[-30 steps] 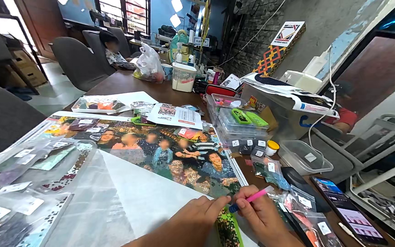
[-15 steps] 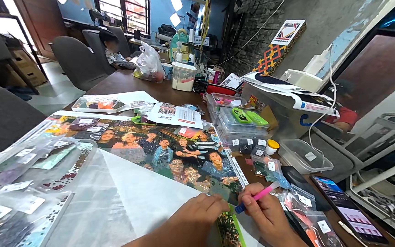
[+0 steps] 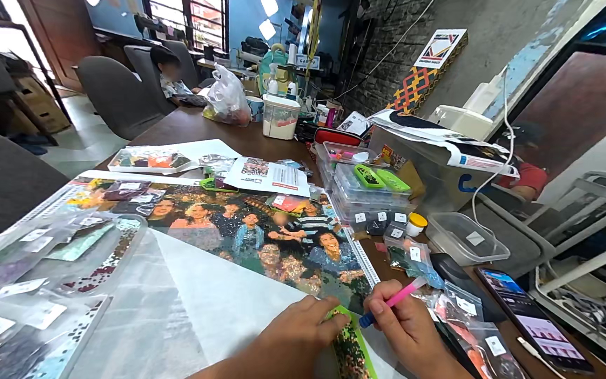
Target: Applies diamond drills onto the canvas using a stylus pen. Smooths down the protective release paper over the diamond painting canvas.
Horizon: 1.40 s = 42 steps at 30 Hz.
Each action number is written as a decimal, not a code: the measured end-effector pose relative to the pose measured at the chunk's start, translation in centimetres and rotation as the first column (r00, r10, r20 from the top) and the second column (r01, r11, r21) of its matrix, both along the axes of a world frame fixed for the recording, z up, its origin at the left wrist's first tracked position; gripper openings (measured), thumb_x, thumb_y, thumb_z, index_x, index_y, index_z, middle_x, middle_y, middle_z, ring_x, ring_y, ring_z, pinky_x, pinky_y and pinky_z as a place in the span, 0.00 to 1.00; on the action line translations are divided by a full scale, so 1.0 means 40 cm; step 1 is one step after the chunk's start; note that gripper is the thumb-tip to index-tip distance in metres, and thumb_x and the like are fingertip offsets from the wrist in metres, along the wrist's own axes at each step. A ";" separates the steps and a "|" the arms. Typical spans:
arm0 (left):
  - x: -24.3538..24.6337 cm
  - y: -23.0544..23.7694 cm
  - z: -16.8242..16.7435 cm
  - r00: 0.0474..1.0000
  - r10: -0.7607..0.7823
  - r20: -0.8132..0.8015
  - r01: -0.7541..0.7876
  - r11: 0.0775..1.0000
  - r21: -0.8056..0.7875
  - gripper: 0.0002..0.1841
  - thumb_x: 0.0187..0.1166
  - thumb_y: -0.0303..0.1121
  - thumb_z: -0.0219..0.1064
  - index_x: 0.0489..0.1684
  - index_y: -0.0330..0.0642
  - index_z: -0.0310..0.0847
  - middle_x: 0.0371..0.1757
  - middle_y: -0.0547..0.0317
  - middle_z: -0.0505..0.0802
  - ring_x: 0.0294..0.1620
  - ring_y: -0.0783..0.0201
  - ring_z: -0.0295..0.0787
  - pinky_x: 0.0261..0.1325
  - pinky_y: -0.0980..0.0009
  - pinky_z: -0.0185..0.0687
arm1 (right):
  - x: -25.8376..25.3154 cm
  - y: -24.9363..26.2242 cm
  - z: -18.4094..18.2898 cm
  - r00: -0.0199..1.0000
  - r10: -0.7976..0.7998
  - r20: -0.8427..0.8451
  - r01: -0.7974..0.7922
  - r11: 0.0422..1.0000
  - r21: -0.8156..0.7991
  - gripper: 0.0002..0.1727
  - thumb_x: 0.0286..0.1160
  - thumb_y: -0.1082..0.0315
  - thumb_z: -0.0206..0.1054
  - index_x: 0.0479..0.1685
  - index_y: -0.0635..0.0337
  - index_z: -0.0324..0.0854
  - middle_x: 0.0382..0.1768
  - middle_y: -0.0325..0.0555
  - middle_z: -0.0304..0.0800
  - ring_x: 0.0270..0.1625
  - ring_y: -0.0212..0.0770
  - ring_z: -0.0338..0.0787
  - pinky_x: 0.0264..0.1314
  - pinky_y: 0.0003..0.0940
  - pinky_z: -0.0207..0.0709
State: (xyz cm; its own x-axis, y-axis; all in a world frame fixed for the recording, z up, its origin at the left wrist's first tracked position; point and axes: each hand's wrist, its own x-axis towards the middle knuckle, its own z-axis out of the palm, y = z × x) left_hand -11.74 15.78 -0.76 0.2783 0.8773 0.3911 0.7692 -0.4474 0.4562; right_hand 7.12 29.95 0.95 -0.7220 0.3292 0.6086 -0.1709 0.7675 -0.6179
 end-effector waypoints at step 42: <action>-0.003 -0.009 0.009 0.998 -0.014 0.066 0.017 0.999 -0.046 0.35 0.68 0.55 0.77 0.75 0.48 0.82 0.73 0.33 0.84 0.58 0.37 0.87 0.55 0.46 0.84 | 0.045 0.091 -0.006 0.958 -0.278 0.069 0.283 0.956 -0.077 0.16 0.91 0.57 0.53 0.40 0.58 0.77 0.26 0.31 0.82 0.22 0.17 0.76 0.25 0.15 0.73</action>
State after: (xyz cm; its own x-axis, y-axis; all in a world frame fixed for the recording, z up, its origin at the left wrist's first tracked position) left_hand -11.85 15.44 -0.40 0.2670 0.8906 0.3683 0.7300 -0.4364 0.5260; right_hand 8.91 33.57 0.72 -0.6257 0.5727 0.5297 0.0814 0.7232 -0.6858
